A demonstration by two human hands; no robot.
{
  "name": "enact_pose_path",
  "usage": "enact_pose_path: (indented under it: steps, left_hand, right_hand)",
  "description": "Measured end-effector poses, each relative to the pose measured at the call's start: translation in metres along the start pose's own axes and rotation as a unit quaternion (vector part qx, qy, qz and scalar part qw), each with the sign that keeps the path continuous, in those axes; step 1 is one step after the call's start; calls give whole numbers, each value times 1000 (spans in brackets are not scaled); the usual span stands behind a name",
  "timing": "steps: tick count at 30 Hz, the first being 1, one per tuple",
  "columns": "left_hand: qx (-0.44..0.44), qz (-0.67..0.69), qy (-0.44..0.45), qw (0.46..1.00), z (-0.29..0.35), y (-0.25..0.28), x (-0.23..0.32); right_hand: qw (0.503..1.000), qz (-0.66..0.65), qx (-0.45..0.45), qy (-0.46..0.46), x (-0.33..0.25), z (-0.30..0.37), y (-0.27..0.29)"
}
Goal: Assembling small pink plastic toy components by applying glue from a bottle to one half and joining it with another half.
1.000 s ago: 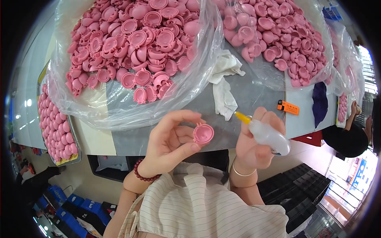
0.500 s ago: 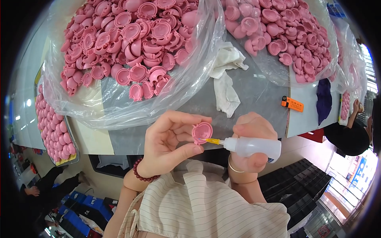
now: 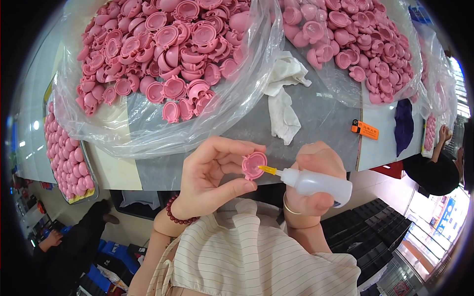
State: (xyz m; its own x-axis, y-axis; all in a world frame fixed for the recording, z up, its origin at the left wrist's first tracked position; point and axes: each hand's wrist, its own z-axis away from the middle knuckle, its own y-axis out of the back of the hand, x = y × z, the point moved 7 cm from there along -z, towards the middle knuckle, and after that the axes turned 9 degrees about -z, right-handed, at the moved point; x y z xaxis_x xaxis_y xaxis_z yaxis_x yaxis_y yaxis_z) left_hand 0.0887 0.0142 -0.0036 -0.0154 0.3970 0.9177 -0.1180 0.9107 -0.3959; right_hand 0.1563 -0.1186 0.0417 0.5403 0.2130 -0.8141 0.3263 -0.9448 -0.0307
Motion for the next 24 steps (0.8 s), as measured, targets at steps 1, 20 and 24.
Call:
enact_pose_path:
  steps: [1,20,24]
  left_hand:
    - [2,3,3,1000,0,0,0]
    - [20,-29,0,999,1,2,0]
    - [16,-70,-34,997,0,0,3]
  right_hand:
    - [1000,19,-12,-7,0,0,-2]
    - [998,51,-19,-22,0,-2,5]
    - [999,42,-7,-26,1,-2,6]
